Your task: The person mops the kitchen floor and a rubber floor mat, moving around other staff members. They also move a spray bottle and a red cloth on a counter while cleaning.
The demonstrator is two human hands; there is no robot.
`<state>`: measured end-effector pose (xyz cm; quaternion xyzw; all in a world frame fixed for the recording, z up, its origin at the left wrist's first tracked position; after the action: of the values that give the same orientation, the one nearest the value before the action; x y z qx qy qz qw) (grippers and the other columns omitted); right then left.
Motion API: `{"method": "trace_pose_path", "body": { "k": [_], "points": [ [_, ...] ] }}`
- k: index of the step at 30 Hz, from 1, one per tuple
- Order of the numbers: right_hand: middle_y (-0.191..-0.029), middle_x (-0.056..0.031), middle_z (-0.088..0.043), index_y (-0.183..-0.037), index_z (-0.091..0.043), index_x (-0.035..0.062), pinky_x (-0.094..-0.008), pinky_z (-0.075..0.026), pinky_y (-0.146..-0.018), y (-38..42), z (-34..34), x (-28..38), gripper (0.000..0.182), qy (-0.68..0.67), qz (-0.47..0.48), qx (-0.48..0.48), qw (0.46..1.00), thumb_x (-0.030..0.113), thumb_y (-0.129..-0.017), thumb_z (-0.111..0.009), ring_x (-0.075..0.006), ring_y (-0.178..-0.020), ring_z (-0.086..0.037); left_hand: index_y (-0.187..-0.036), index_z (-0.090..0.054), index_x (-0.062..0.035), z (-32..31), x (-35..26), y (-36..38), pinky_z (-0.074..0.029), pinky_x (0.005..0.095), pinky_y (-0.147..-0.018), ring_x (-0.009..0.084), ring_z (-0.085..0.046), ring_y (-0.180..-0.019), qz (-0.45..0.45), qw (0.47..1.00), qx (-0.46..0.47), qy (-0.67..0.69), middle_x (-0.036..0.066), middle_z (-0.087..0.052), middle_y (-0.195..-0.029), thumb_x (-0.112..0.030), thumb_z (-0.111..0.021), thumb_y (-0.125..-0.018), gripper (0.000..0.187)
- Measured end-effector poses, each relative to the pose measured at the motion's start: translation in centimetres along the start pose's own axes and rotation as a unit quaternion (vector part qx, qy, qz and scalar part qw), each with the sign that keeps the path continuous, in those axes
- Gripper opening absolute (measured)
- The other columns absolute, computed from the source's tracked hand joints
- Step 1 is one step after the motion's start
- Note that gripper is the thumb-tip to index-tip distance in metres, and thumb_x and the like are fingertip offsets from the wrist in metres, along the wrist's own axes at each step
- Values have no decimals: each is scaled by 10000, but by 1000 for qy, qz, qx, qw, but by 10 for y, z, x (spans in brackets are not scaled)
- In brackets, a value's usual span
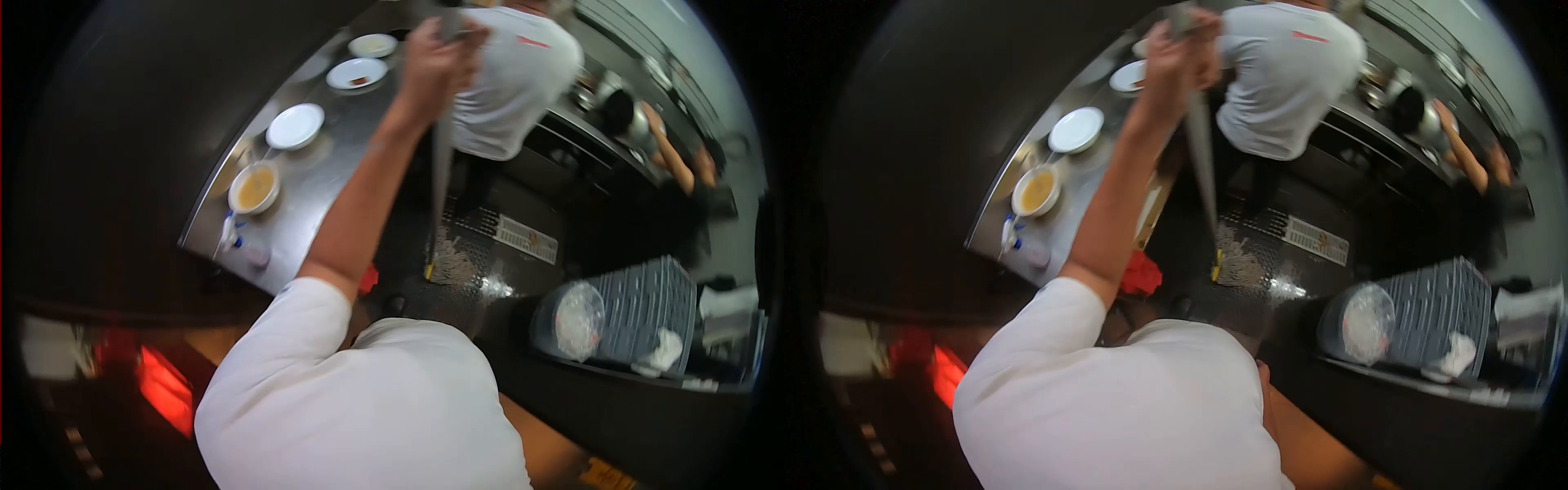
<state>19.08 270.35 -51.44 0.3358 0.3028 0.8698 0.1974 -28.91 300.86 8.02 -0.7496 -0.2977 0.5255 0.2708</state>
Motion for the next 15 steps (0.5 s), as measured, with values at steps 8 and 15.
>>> {"method": "trace_pose_path", "body": {
  "k": [8, 15],
  "points": [
    [-757, -156, -701, -863, -704, -16, -392, -523, -626, 22, -73, -102, 284, -36, -30, 29, 998, 258, -864, -630, -272, -679, -684, -936, -544, -54, -55, -53, 75, -231, 212, -397, 24, -270, -414, 11, 1000, 8, -5, -59, -328, -546, -259, -614, -977, 221],
    [-683, -124, -680, -828, -658, 14, -355, -481, -441, 68, -52, -82, 206, -122, -99, 96, 983, 199, -897, -602, -206, -503, -628, -949, -536, -56, -87, -81, 124, -221, 215, -387, 34, -249, -389, -11, 999, 45, 6, -51, -336, -535, -241, -603, -982, 200]
  ]
}}
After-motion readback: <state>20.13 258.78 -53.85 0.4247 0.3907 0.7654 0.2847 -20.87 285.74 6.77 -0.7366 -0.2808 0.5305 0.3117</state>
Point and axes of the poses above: each hand's wrist, its own y-axis away from the middle knuckle, its own z-axis out of the back of the hand, x = y × z, the point moved 4 cm from there along -y, towards the middle knuckle
